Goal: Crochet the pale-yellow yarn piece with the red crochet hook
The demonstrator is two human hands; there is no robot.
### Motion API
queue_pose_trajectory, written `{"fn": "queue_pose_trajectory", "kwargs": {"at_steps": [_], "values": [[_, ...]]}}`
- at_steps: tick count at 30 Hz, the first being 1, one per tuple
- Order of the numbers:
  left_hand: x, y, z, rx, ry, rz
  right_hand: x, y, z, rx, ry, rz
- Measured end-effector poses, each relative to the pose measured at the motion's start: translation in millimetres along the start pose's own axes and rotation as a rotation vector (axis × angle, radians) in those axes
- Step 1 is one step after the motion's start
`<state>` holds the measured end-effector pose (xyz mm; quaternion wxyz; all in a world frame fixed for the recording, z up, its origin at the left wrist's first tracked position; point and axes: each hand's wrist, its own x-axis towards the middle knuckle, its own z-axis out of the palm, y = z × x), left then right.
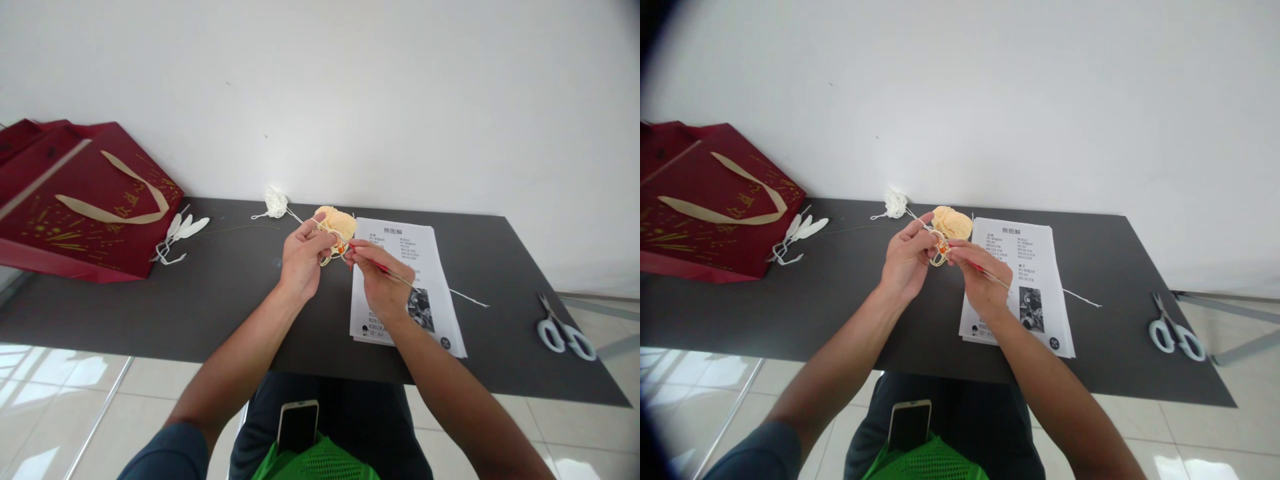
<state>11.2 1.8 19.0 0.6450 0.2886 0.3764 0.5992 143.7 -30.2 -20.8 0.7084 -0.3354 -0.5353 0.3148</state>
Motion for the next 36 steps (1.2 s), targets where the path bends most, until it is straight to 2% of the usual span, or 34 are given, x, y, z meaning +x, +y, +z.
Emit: {"fn": "queue_pose_trajectory", "kwargs": {"at_steps": [4,9,12,16,20,24,27,30,36], "values": [[1,1,0.4,0.021,-0.031,-0.014,6,2,3,0.217,0.069,0.148],[-2,3,1.7,0.090,-0.063,-0.047,18,-1,0,0.361,0.070,0.271],[-3,3,2.0,0.172,-0.089,-0.039,22,-3,-6,0.339,0.035,0.223],[-1,0,0.8,0.277,-0.074,0.016,21,-5,-15,0.103,0.011,0.082],[0,-5,-0.4,0.375,-0.015,0.153,14,-6,-17,-0.077,0.010,-0.035],[-3,-10,-1.4,0.527,-0.008,0.316,13,-9,-13,-0.067,0.044,-0.011],[-4,-11,-2.1,0.567,-0.038,0.380,17,-14,-11,-0.002,0.073,0.050],[-4,-9,-2.6,0.522,-0.087,0.357,20,-17,-10,0.047,0.088,0.106],[0,1,-6.9,0.387,-0.198,0.218,22,-17,-13,0.111,0.073,0.176]]}}
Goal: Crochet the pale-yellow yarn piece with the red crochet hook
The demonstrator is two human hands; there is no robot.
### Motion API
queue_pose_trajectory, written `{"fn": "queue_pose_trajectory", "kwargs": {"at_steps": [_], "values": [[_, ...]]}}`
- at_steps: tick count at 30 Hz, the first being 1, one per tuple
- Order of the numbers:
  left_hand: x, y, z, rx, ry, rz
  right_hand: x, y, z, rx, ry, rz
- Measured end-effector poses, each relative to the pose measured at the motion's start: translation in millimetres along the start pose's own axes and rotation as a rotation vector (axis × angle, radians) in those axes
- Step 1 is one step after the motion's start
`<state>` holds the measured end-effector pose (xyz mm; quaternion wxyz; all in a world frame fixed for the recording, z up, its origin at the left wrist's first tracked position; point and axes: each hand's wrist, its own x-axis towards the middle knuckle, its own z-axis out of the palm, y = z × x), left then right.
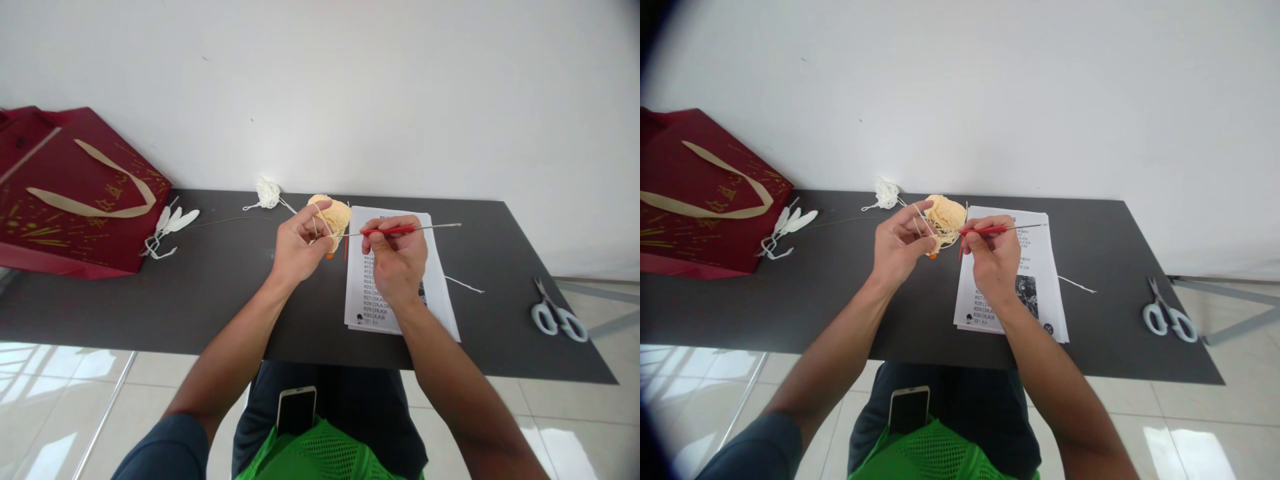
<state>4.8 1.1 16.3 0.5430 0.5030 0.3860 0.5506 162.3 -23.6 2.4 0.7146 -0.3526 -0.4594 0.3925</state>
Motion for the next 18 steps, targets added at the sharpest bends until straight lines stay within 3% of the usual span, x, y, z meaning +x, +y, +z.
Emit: {"fn": "queue_pose_trajectory", "kwargs": {"at_steps": [12,18], "values": [[7.4,-1.9,-10.0,-0.222,-0.132,-0.122,1.8,-1.0,-2.1,0.114,-0.064,0.061],[6.6,-2.6,-8.3,-0.210,-0.141,-0.100,4.2,0.8,1.0,0.208,-0.021,0.193]]}}
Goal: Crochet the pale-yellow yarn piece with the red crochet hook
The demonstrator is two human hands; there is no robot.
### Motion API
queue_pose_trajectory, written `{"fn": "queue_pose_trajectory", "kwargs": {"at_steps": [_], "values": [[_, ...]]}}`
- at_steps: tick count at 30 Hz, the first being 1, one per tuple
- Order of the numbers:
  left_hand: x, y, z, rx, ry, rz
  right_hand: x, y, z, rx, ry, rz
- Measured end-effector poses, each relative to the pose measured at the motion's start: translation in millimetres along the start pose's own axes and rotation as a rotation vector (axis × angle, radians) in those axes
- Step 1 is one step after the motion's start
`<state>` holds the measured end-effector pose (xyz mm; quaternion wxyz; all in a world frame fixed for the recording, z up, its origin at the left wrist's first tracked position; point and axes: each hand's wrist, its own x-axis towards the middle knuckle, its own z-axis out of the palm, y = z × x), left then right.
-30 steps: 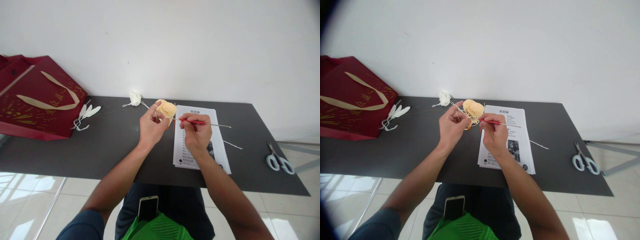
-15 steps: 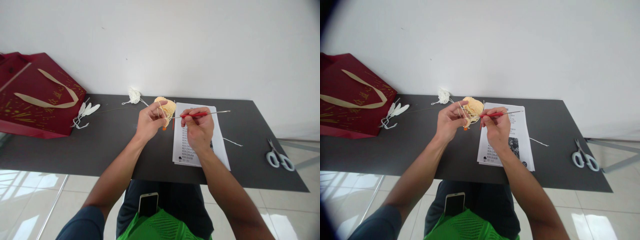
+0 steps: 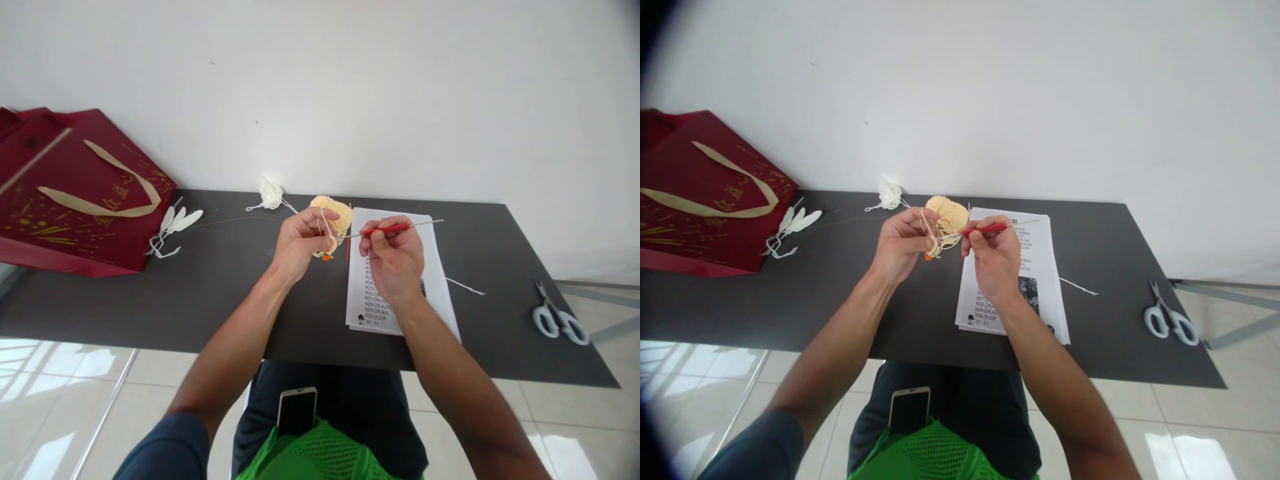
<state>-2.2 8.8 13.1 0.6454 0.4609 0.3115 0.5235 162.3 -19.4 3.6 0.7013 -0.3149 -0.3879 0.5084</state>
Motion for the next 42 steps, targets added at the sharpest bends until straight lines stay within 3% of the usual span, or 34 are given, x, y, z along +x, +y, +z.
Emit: {"fn": "queue_pose_trajectory", "kwargs": {"at_steps": [5,15,23,30,33,36,39,42], "values": [[-2,-4,5.6,0.109,0.081,0.065,-3,9,4,0.080,0.069,0.112],[-3,-6,9.0,0.113,0.199,0.141,-6,16,12,0.066,0.137,0.115],[-4,0,17.5,0.199,0.266,0.104,-11,19,15,-0.001,0.152,0.038],[-4,-3,14.4,0.123,0.248,0.156,-12,20,15,-0.069,0.135,-0.027],[-4,-6,14.4,0.077,0.235,0.156,-17,20,15,-0.176,0.147,-0.081],[-4,-7,16.3,-0.002,0.265,0.098,-24,20,13,-0.407,0.123,-0.231],[-3,-7,16.6,-0.126,0.292,0.022,-29,22,8,-0.584,-0.023,-0.454],[-1,-7,14.1,-0.254,0.260,-0.046,-30,23,5,-0.629,-0.110,-0.514]]}}
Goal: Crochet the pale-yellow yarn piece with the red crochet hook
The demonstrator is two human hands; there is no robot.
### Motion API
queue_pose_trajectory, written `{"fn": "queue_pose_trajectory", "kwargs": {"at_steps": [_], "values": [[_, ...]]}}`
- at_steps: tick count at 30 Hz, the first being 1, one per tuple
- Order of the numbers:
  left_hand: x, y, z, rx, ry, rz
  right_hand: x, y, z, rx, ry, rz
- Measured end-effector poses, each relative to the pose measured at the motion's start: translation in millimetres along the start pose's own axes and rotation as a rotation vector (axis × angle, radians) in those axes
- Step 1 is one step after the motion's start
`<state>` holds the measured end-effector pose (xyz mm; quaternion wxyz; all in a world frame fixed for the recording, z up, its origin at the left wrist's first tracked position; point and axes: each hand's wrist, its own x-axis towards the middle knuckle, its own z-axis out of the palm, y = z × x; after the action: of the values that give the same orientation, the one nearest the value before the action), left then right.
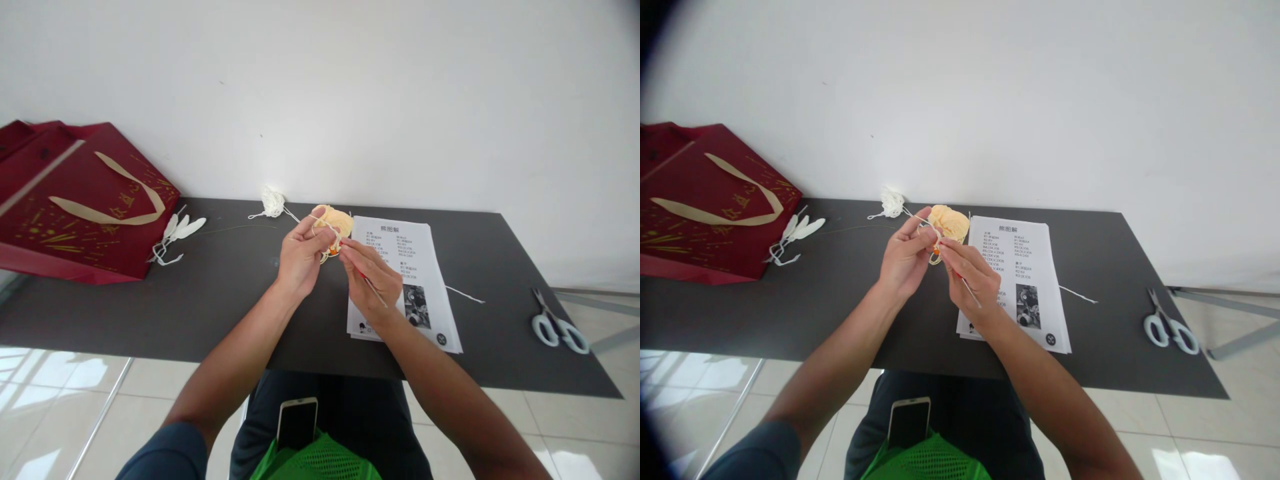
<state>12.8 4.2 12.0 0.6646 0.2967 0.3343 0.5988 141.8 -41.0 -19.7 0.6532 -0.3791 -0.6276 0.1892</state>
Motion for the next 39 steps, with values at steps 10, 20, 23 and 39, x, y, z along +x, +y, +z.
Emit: {"fn": "queue_pose_trajectory", "kwargs": {"at_steps": [10,20,23,39], "values": [[3,0,-0.8,-0.053,-0.064,-0.041,20,2,5,0.612,0.136,0.513],[5,-4,-4.3,-0.010,-0.107,0.001,26,2,0,0.712,0.143,0.593],[5,-3,-4.1,0.001,-0.115,0.003,28,1,-2,0.716,0.159,0.584],[4,6,-5.8,0.101,-0.125,0.002,35,6,-11,0.671,0.116,0.438]]}}
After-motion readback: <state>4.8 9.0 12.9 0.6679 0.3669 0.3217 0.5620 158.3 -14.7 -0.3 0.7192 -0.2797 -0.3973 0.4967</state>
